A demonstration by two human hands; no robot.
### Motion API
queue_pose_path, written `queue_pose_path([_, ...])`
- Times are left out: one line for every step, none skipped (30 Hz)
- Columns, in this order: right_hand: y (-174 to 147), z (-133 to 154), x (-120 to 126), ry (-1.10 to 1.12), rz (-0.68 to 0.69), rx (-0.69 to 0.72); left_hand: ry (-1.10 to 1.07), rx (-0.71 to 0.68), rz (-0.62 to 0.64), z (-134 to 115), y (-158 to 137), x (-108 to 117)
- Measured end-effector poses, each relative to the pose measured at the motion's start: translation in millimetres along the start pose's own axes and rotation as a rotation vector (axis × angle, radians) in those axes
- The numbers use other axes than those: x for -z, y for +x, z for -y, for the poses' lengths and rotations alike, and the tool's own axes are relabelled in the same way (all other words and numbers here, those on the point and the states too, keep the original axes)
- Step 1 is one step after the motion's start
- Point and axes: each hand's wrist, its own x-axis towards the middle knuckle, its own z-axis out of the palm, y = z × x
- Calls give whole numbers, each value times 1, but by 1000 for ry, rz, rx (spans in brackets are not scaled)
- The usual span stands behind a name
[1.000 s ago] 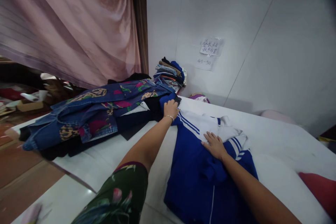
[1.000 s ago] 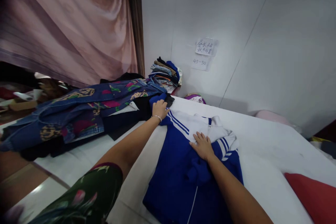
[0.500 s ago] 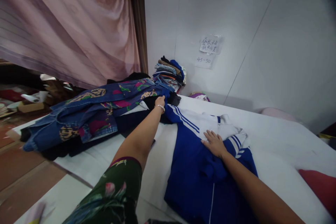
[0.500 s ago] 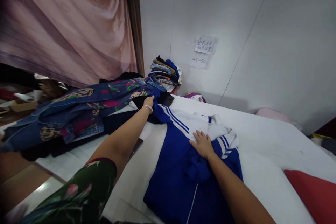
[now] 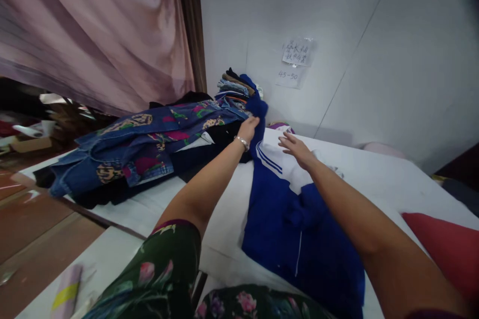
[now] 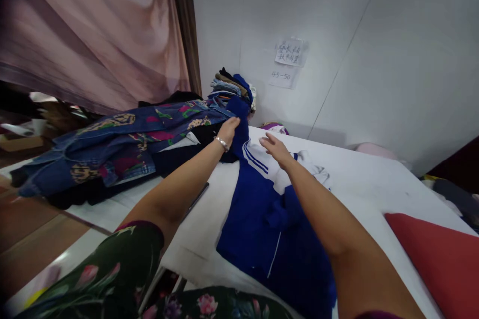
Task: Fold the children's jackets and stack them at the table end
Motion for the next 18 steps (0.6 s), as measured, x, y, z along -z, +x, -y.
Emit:
queue_pose_path([6,14,-8,78,12,-10,114,-70,79,-3,-8,-12])
queue_pose_path([12,26,-16,146,17,-18,216,-139,153,-7,-16,-23])
queue_pose_path([18,34,-22,211,-8,-31,307,-211,225,-11,-23,-33])
queue_pose_path([23,39,-26,275,-65,-55,384,-286,287,-16,-30,-40])
queue_pose_path([27,42,-27,344,-142,-85,446,-358,332,-20,-37,-44])
queue_pose_path([31,43,-26,412,-231,-119,491,-417,359,-24,-44,-46])
queue_pose_path([33,42,-22,473,-314,-150,523,-454,369,-26,-53,-44])
queue_pose_path([35,41,-16,520,-373,-169,545,-460,365,-27,-62,-39])
queue_pose_path([36,39,-8,554,-398,-171,561,-427,349,-25,-74,-31])
queue_pose_path([37,37,1,572,-398,-163,580,-361,334,-21,-87,-21])
queue_pose_path([37,36,10,576,-385,-150,602,-259,324,-15,-103,-10])
queue_pose_path([37,35,20,570,-370,-137,639,-119,332,-7,-121,1])
queue_pose_path([37,35,28,559,-356,-126,680,23,356,2,-139,13])
queue_pose_path([37,35,36,546,-347,-120,705,161,375,12,-158,23])
queue_pose_path([38,34,43,534,-344,-116,715,283,412,21,-176,32])
queue_pose_path([39,34,49,526,-343,-112,703,372,436,29,-192,40])
queue_pose_path([41,33,53,522,-342,-110,679,447,449,34,-206,45])
queue_pose_path([43,32,57,524,-345,-111,652,509,458,38,-217,49])
